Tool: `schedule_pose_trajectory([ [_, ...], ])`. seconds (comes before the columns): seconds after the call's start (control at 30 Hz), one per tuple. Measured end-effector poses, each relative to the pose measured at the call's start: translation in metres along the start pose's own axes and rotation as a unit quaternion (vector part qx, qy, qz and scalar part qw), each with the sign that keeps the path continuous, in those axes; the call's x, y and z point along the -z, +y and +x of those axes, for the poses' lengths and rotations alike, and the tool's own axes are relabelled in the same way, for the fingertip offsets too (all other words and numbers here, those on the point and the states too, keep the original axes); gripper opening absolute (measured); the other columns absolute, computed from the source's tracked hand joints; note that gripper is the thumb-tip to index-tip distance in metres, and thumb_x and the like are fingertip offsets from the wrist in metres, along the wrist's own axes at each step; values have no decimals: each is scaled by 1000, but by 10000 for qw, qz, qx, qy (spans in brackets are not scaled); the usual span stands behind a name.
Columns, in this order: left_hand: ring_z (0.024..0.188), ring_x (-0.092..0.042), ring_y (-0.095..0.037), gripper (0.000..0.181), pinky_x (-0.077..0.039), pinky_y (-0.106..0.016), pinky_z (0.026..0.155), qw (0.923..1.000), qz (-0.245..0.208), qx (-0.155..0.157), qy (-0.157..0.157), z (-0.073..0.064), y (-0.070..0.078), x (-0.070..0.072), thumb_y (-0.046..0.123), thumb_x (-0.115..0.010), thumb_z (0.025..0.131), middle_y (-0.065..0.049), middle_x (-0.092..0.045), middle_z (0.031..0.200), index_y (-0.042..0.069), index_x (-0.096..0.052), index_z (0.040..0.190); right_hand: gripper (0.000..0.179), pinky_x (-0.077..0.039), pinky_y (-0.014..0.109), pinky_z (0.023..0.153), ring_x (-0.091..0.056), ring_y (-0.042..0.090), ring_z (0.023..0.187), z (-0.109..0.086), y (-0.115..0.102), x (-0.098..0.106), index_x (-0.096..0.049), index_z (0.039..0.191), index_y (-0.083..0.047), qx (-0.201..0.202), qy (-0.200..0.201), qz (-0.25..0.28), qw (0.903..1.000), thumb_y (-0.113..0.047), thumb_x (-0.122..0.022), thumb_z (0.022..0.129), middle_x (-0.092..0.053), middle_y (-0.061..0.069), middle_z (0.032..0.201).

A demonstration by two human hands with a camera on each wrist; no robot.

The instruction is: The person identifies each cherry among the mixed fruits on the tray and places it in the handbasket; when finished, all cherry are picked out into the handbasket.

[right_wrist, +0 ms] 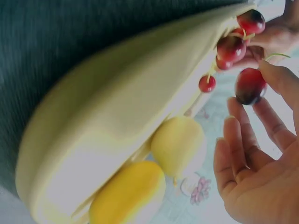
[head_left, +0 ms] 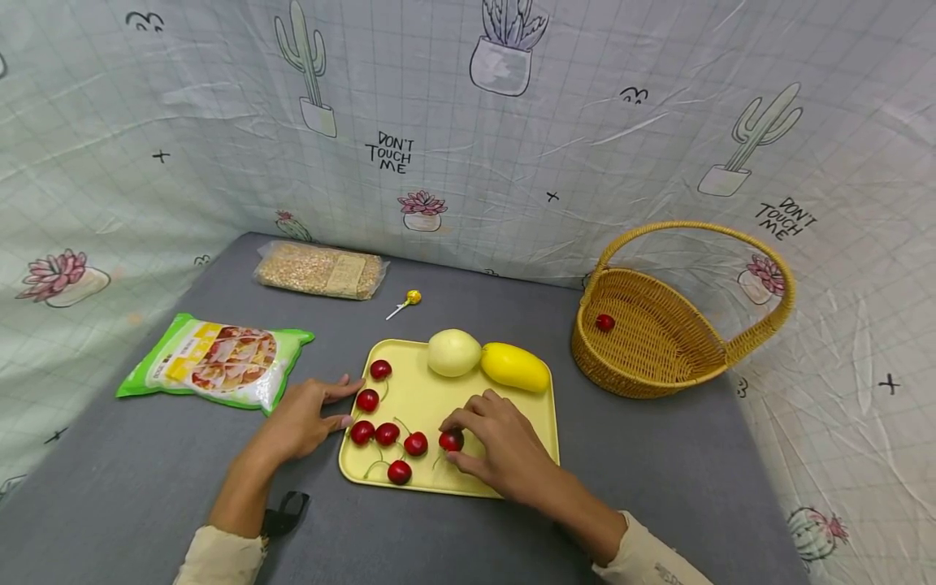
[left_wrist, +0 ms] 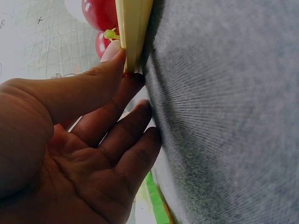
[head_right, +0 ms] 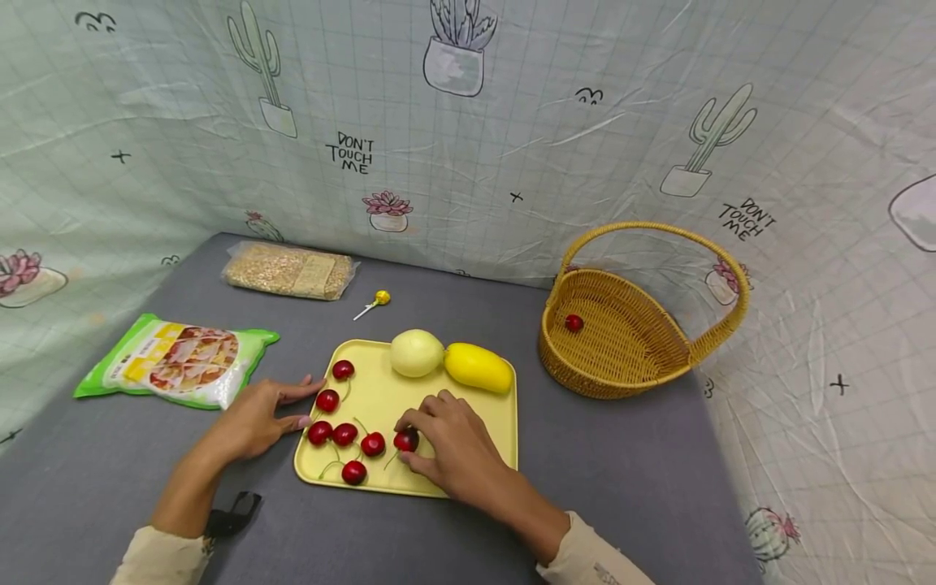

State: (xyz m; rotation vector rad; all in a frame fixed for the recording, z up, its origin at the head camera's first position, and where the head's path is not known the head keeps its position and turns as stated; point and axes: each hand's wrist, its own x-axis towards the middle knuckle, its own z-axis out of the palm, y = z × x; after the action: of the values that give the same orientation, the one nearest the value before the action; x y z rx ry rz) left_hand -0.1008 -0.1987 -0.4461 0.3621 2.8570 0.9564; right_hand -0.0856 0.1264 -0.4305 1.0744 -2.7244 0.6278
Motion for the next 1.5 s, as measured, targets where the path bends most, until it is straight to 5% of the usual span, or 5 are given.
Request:
schedule_pose_trajectory([
  [0.53,143,-51,-53,56,-43,-69,114,9999,-113,43,-2,-1,-2,-1,8,-83,90,-30,-59,147,10,-68,143,26,-45,30,76,-50,9,87,10,21,26,-77,103,-21,-60,1449,303,9890,-23,-90,80,-65,-7,93],
  [0.83,142,-51,-53,55,-42,-69,114,9999,-149,23,32,-1,-2,-1,7,-83,90,-29,-59,146,9,-68,143,24,-50,32,78,-56,14,92,16,35,46,-77,103,-17,-356,1840,795,9791,-17,-89,81,-67,-4,96],
  [1.0,143,-50,-54,55,-42,-70,113,9999,-117,0,-4,-1,-1,0,8,-82,91,-30,-58,147,8,-67,144,25,-56,33,79,-60,19,93,20,45,58,-79,105,-14,-541,2132,870,9716,-16,-89,82,-70,0,98],
  [1.5,143,-49,-53,56,-43,-68,113,9998,-154,82,-42,0,-3,-1,8,-82,91,-29,-57,149,9,-67,145,32,-44,28,82,-56,19,90,21,87,79,-79,117,-9,-1282,3106,1101,9354,-10,-87,87,-70,11,107],
])
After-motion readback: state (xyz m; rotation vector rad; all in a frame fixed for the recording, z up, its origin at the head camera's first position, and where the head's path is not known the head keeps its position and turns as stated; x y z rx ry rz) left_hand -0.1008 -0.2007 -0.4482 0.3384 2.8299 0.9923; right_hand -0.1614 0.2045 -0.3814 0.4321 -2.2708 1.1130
